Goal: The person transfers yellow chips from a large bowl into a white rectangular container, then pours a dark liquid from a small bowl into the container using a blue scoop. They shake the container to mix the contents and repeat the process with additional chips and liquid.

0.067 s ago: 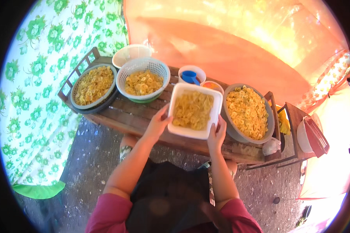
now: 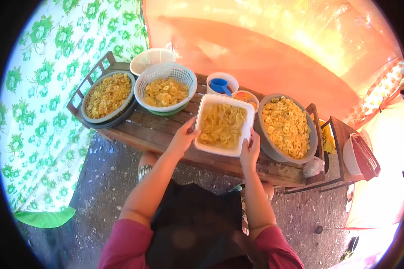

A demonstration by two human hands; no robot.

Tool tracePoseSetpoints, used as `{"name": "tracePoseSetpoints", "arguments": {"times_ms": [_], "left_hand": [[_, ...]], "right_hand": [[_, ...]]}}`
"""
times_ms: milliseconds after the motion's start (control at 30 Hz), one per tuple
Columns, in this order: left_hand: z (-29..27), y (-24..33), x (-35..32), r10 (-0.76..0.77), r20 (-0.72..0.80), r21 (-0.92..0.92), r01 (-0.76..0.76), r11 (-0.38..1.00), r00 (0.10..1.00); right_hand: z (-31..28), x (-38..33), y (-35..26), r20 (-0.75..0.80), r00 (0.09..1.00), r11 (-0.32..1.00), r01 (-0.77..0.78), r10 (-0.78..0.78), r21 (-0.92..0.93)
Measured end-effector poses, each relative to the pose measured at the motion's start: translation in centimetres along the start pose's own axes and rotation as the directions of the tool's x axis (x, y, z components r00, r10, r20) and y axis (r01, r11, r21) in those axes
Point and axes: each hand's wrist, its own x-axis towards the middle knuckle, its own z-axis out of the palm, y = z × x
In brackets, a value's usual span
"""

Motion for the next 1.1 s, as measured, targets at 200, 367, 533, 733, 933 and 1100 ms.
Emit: {"name": "tracePoseSetpoints", "arguments": {"times_ms": [200,367,533,733,933,1100], "left_hand": [[0.4,0.4,0.3,0.019,0.025,-0.077,-0.017,0.997,1.000],[0.0,0.3,0.3,-0.162,0.046,-0.002,0.162,0.987,0.986],[-0.3,0.3,0.3,-0.111,0.046,-0.044,0.113,0.993,0.993],[-0.6,0.4,0.3,-0.006,0.052,-0.052,0.009,0.999,0.999],[-0.8,-0.1,-0.2,-0.161,0.041,-0.040,0.162,0.986,0.986],[-0.8,0.6,-0.2,-0.189,0.028,-0.094,0.191,0.977,0.982]], "right_hand": [[-0.5,0.0,-0.8,-0.075,0.996,0.999,0.045,-0.044,0.017],[-0.5,-0.2,-1.2,0.010,0.995,0.995,-0.096,0.096,-0.001],[-0.5,-0.4,-1.3,0.019,0.999,0.998,-0.045,0.046,-0.035],[-0.3,-0.3,-1.2,-0.113,0.924,0.930,0.367,-0.365,0.003],[0.1,-0.2,-0.7,-0.029,0.999,1.000,-0.014,0.014,-0.003],[0.5,0.0,-0.6,0.133,0.967,0.976,-0.218,0.218,-0.016]]}}
